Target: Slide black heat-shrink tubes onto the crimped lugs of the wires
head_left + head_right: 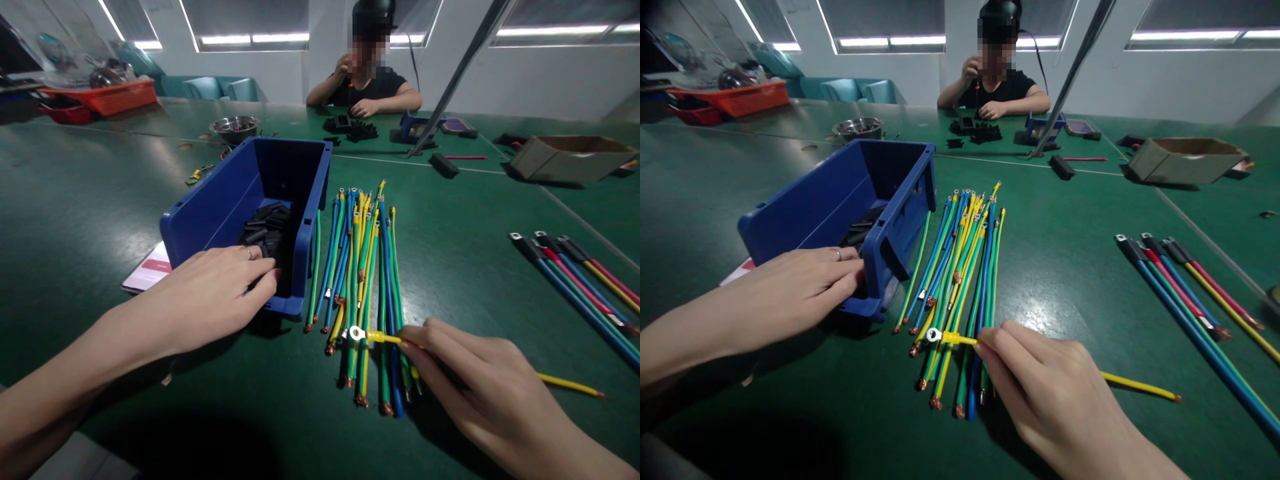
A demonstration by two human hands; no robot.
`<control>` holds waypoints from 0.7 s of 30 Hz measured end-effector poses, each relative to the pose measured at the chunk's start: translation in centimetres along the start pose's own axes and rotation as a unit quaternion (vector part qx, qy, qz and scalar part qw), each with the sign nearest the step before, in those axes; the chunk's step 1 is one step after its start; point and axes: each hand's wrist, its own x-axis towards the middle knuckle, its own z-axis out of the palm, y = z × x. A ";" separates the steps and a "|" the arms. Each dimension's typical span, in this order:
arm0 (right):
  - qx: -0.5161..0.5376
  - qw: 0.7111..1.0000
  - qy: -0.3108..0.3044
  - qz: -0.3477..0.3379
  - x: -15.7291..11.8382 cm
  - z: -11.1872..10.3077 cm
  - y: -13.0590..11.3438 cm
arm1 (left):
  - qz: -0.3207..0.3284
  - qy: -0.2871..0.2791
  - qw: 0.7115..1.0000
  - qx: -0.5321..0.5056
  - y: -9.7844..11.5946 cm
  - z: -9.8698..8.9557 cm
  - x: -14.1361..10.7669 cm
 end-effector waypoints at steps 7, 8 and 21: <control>0.002 1.000 -0.009 0.000 0.1 0.0 0.0 | 0.062 -0.016 0.997 -0.030 -1.1 0.4 -0.4; 0.003 1.000 -0.012 0.002 0.1 0.0 0.0 | 0.066 -0.019 0.997 -0.023 -1.2 0.4 -0.5; -0.003 1.000 -0.014 0.004 0.1 0.0 0.0 | 0.014 0.016 0.998 -0.059 -0.4 -0.3 -0.5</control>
